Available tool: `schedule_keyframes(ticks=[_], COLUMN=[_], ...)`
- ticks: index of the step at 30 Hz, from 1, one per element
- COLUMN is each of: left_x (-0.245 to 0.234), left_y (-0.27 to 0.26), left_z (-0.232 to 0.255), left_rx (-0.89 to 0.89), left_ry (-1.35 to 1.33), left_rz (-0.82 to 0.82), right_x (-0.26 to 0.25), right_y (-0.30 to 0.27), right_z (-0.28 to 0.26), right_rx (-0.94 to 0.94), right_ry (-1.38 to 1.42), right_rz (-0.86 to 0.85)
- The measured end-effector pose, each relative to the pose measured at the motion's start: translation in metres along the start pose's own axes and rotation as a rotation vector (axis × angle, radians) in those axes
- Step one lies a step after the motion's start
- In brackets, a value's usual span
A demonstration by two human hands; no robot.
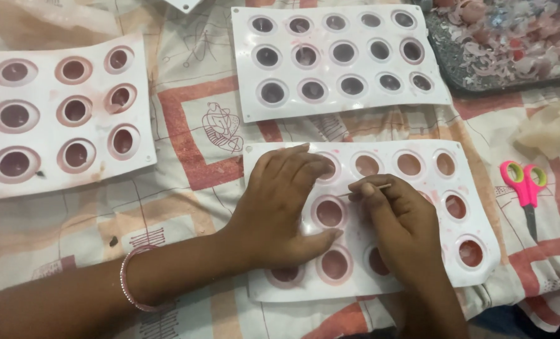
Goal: The person is preparing candle molds by using a small tool to adjust or clean individual cavities in silicone molds filled with wax.
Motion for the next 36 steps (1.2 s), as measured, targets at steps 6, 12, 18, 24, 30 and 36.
schedule_keyframes(ticks=[6,12,18,24,30,36], left_x=[0.003,0.003,0.004,0.004,0.005,0.003], left_y=[0.0,0.001,0.0,-0.002,-0.002,-0.002], left_z=[-0.001,-0.002,-0.003,-0.003,-0.003,-0.003], left_rx=[-0.017,-0.02,-0.022,-0.004,0.01,0.001], left_ry=[0.02,0.018,0.022,0.012,0.026,0.02], left_rz=[-0.025,-0.043,-0.044,-0.031,-0.035,-0.028], right_x=[0.0,0.006,0.01,0.01,0.012,0.019], right_y=[-0.003,-0.007,-0.007,-0.004,-0.01,-0.037], right_z=[0.003,-0.008,-0.011,-0.013,-0.019,-0.04], right_rx=[-0.063,-0.175,-0.208,-0.202,-0.058,-0.242], right_ry=[-0.104,-0.269,-0.276,-0.349,-0.437,-0.577], right_rz=[0.058,0.138,0.156,0.169,0.239,0.279])
Point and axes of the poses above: each hand's wrist, its own y-axis towards the middle knuckle, its own x-axis out of the palm, z = x × y, the point moved 3 cm from there along y, towards the middle knuckle, and after that the axes turned 7 degrees about x, right-handed, at the moved point
